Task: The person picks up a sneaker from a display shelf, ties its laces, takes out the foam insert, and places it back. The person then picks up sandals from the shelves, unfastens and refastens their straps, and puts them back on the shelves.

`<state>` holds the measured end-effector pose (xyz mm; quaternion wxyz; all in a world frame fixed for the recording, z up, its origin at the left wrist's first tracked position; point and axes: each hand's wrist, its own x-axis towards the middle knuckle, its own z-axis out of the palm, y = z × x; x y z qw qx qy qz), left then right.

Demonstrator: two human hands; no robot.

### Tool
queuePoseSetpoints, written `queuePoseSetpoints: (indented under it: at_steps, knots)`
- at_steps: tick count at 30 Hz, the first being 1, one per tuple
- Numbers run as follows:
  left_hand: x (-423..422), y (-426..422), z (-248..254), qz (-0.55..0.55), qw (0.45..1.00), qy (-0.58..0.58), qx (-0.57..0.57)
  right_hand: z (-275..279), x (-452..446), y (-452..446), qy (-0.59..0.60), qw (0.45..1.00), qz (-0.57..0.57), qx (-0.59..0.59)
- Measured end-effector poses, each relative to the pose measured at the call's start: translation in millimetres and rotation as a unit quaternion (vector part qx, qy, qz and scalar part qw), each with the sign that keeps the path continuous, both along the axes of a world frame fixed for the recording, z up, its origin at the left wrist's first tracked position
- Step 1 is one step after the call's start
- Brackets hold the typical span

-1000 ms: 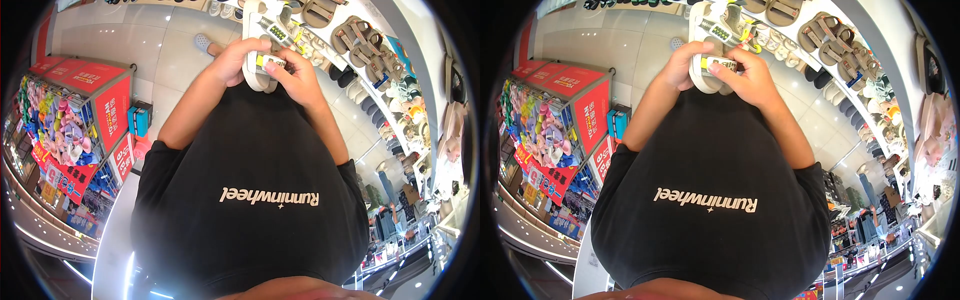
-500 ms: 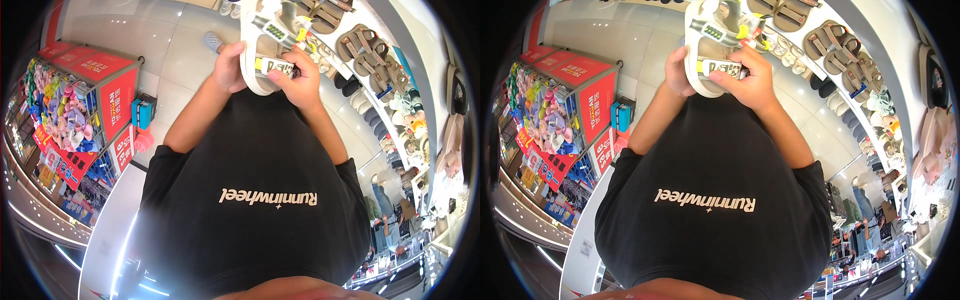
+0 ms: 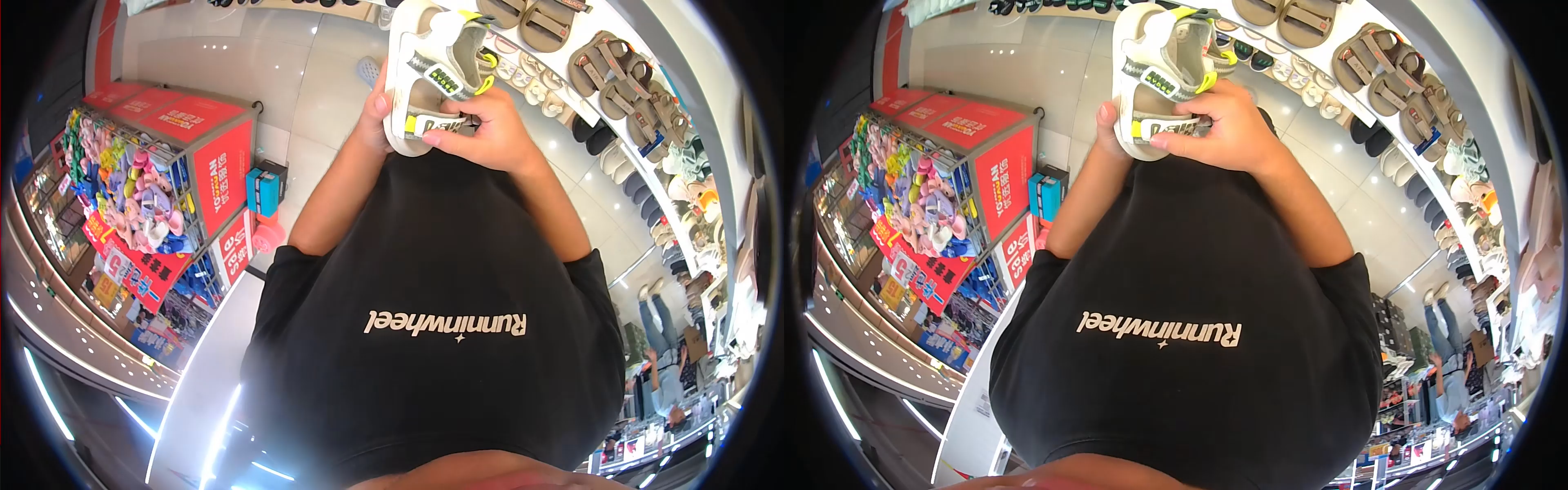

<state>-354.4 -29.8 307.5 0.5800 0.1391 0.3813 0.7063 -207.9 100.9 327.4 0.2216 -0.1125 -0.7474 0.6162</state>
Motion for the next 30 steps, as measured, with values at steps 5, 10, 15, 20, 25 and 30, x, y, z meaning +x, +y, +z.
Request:
queuePoseSetpoints:
  at_steps: [5,10,15,20,25,30]
  knots:
    - [-14.7,-12.9,-14.3,-0.053,0.998,0.021,0.010,1.1,-5.5,-0.1,0.023,0.997,-0.026,0.070]
    - [-19.6,-12.1,-9.9,-0.052,0.998,-0.025,0.011,-4.5,-13.0,-2.9,0.060,0.991,-0.022,0.116]
    - [-31.5,-1.4,3.1,-0.001,1.000,0.018,-0.013,2.0,-19.4,-12.2,-0.012,0.994,-0.096,0.053]
    - [-49.6,2.0,3.0,0.081,0.942,0.308,-0.105,-7.6,-22.2,-5.8,-0.049,0.980,-0.191,0.028]
    - [-49.5,1.2,6.0,0.037,0.879,0.470,-0.069,-2.8,-31.9,-7.0,-0.127,0.977,-0.169,-0.022]
    - [-55.6,-1.3,3.3,0.037,0.923,0.379,-0.058,-6.8,-31.1,-6.7,-0.061,0.985,-0.155,-0.056]
